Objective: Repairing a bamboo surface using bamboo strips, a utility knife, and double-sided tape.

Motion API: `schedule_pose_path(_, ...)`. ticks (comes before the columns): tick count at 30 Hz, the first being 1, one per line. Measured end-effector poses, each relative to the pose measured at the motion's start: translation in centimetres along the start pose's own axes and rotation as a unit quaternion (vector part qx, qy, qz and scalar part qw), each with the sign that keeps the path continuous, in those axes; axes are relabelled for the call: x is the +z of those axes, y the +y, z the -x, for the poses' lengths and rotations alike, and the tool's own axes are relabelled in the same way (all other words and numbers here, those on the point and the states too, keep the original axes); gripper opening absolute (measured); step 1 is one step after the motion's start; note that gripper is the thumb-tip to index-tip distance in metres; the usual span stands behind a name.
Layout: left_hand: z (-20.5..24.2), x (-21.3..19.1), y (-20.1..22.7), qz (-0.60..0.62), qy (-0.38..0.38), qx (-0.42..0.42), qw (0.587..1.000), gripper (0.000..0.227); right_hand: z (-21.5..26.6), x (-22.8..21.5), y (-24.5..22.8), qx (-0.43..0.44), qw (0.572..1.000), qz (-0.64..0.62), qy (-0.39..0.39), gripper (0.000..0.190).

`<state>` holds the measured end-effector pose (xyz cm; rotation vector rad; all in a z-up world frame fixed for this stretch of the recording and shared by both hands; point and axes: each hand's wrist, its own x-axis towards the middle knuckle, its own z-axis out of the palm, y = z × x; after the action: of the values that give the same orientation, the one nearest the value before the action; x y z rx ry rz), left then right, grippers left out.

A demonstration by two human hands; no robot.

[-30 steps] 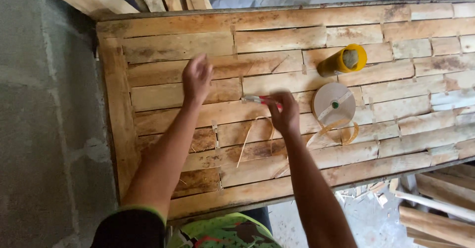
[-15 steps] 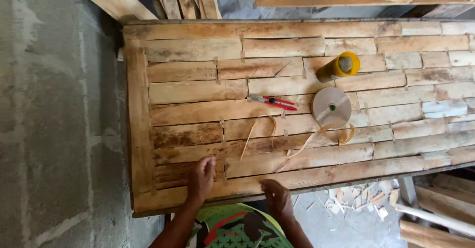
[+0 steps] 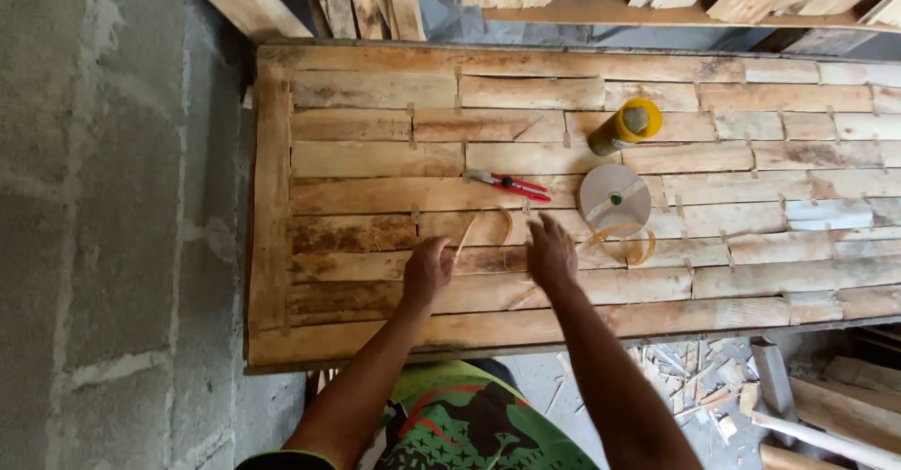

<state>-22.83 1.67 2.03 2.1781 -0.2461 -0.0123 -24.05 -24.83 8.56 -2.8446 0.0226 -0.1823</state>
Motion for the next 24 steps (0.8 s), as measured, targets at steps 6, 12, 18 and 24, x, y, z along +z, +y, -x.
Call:
schedule_pose_path(6, 3.0, -2.8, 4.2, -0.006, 0.132, 0.036, 0.991, 0.042, -6.9, 3.0, 3.3, -0.07, 0.996, 0.052, -0.019, 0.048)
schedule_pose_path(12, 9.8, -5.4, 0.2, 0.058, 0.087, -0.154, 0.983, 0.034, -10.3, 1.9, 2.5, -0.097, 0.991, 0.026, -0.087, 0.045)
schedule_pose_path(18, 14.2, -9.3, -0.3, 0.097, 0.177, -0.23, 0.952, 0.026, -11.0, 3.2, 3.0, -0.099, 0.986, 0.11, -0.078, 0.014)
schedule_pose_path(24, 11.7, -9.2, 0.7, 0.135, 0.156, -0.257, 0.944, 0.029, -11.1, 2.0, 1.8, -0.004, 0.996, 0.04, -0.08, 0.027)
